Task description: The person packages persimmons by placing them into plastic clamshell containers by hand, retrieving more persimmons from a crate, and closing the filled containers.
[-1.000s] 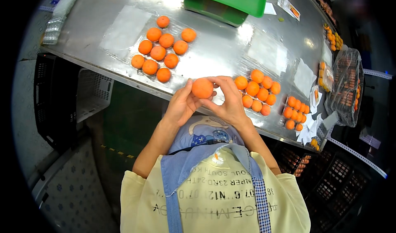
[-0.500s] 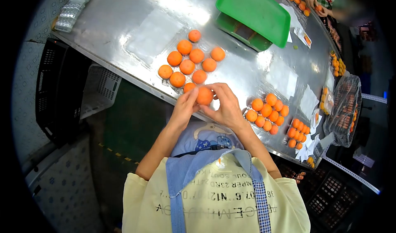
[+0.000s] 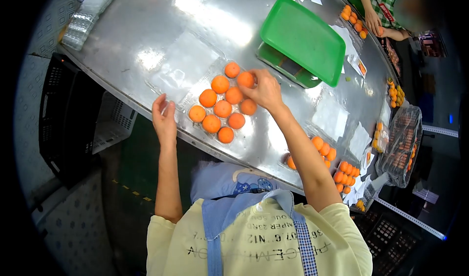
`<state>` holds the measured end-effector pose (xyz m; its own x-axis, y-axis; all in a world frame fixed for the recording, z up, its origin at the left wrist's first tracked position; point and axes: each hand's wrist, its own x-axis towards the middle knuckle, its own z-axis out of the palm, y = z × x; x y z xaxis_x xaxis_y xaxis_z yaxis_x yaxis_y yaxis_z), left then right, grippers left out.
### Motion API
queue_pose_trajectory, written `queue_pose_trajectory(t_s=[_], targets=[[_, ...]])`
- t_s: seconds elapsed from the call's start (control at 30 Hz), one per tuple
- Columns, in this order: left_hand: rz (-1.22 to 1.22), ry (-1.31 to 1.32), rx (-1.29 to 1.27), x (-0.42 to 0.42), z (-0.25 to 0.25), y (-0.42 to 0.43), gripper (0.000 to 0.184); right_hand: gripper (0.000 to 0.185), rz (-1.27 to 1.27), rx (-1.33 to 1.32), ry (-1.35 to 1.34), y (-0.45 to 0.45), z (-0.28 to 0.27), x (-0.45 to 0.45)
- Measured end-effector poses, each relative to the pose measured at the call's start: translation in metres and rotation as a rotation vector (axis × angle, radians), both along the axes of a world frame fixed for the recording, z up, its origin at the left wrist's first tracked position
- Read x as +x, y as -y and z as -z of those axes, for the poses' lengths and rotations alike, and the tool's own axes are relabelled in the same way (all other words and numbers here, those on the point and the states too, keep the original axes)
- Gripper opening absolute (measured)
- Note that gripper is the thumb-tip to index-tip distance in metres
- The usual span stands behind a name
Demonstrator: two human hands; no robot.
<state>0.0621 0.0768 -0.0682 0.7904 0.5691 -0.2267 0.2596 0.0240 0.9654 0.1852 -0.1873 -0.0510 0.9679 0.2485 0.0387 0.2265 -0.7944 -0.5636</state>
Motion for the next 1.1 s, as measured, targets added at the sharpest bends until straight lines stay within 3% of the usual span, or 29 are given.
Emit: queue_pose_trajectory(t_s=[0.07,0.2,0.37,0.47,0.57,0.63,0.73,0.87,0.97,1.1], targets=[[-0.081,-0.069,0.012,0.009,0.009,-0.013,0.045,0.041,-0.023,-0.041,0.005,0.0,0.003,0.002],[-0.257,-0.028,-0.292,0.023,0.03,-0.025,0.05,0.038,-0.035,-0.034,-0.041,0.004,0.007,0.003],[-0.292,0.077,-0.61,0.033,0.037,-0.043,0.039,0.038,-0.012,0.009,-0.101,0.008,0.004,0.003],[-0.285,0.072,-0.585,0.038,0.025,-0.039,0.032,0.037,0.151,0.229,0.116,0.026,0.022,-0.01],[-0.177,0.062,-0.624,0.038,0.035,-0.033,0.029,0.035,0.513,0.606,0.094,0.045,0.038,-0.047],[-0.073,0.09,-0.706,0.04,0.03,-0.021,0.027,0.034,0.638,0.723,-0.401,0.061,0.045,-0.085],[-0.021,0.065,-0.72,0.036,0.041,-0.011,0.028,0.033,0.421,0.882,-0.88,0.051,0.045,-0.131],[0.025,-0.018,-0.775,0.033,0.028,-0.009,0.039,0.042,0.418,0.994,-0.92,0.01,0.027,-0.139],[-0.139,-0.007,-0.741,0.028,0.021,-0.009,0.046,0.054,0.397,1.065,-0.934,-0.001,0.029,-0.121],[-0.274,0.086,-0.791,0.044,0.038,-0.032,0.045,0.057,0.328,1.083,-0.906,-0.024,0.043,-0.067]])
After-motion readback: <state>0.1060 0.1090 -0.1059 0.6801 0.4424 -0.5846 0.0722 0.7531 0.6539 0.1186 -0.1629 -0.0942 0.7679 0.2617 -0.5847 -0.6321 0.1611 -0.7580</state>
